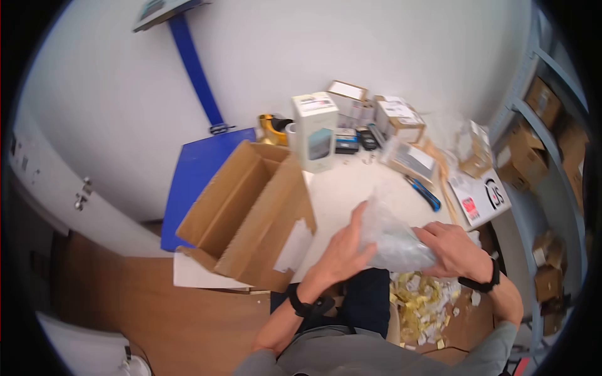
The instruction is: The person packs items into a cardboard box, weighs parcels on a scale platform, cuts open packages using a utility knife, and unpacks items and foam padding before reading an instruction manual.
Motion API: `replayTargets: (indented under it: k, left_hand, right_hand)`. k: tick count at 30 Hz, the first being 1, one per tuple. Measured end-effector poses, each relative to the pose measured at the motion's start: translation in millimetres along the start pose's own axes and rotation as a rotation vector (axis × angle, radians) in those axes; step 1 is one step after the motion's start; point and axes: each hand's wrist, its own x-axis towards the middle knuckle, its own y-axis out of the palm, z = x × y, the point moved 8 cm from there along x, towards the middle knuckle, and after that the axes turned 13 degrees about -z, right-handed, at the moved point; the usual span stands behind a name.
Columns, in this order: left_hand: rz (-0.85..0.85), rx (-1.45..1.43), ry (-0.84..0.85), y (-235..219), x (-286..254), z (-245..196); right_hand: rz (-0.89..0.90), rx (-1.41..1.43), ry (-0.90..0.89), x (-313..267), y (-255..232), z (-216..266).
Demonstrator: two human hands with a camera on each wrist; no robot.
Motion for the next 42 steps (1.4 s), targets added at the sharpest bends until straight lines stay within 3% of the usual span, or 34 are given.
replayTargets:
  k: [2, 7, 9, 11, 13, 14, 16, 18, 20, 21, 24, 26, 28, 32, 33, 34, 36, 37, 39, 40, 42]
  left_hand:
    - [-0.049, 0.100, 0.174, -16, -2, -69]
    - [-0.168, 0.356, 0.396, -65, -19, -163]
    - [-0.212, 0.434, 0.491, -90, -22, -189]
    - [-0.495, 0.568, 0.707, -128, -29, -223]
    - [-0.601, 0.676, 0.727, -156, -30, -250]
    - [-0.639, 0.751, 0.722, -169, -30, -257]
    - [-0.633, 0.766, 0.645, -189, -26, -250]
    - [-0.626, 0.770, 0.571, -204, -25, -237]
    - [-0.540, 0.727, 0.215, -219, -19, -202]
    - [-0.477, 0.676, 0.142, -223, -18, -193]
    - [-0.330, 0.804, 0.124, -218, -16, -177]
    - [-0.338, 0.862, 0.169, -216, -16, -165]
    - [-0.347, 0.918, 0.217, -214, -14, -156]
    - [-0.428, 0.825, 0.203, -222, -19, -149]
    - [-0.460, 0.839, 0.168, -225, -21, -150]
    - [-0.457, 0.842, 0.169, -227, -22, -152]
    - [-0.348, 0.890, 0.218, -221, -23, -159]
    - [-0.340, 0.887, 0.214, -223, -22, -161]
    - [-0.225, 0.893, 0.140, -220, -22, -154]
    - [-0.215, 0.888, 0.139, -220, -22, -150]
    - [-0.268, 0.888, 0.221, -221, -23, -150]
  right_hand:
    - [-0.032, -0.086, -0.029, 6, -27, 20]
    - [-0.176, -0.329, -0.201, 30, -112, 92]
    - [-0.416, -0.516, -0.321, 41, -147, 126]
    - [-0.499, -0.640, -0.355, 59, -169, 151]
    - [-0.593, -0.681, -0.456, 85, -191, 181]
    - [-0.559, -0.710, -0.473, 100, -198, 192]
    - [-0.532, -0.738, -0.481, 132, -210, 208]
    - [-0.361, -0.649, -0.658, 160, -194, 222]
    - [-0.277, -0.642, -0.570, 179, -190, 229]
    - [-0.185, -0.631, -0.500, 192, -186, 232]
    - [0.093, -0.577, -0.288, 220, -163, 233]
    - [0.239, -0.680, -0.256, 234, -142, 233]
    - [0.197, -0.703, -0.353, 242, -129, 236]
    - [0.206, -0.756, -0.378, 251, -130, 258]
    - [0.163, -0.755, -0.536, 242, -133, 268]
    - [0.179, -0.779, -0.474, 241, -136, 275]
    - [0.097, -0.735, -0.672, 232, -141, 288]
    - [0.102, -0.729, -0.669, 239, -133, 280]
    - [-0.175, -0.586, -0.856, 249, -125, 281]
    - [-0.170, -0.583, -0.848, 250, -128, 286]
    - [0.185, -0.874, -0.658, 257, -118, 276]
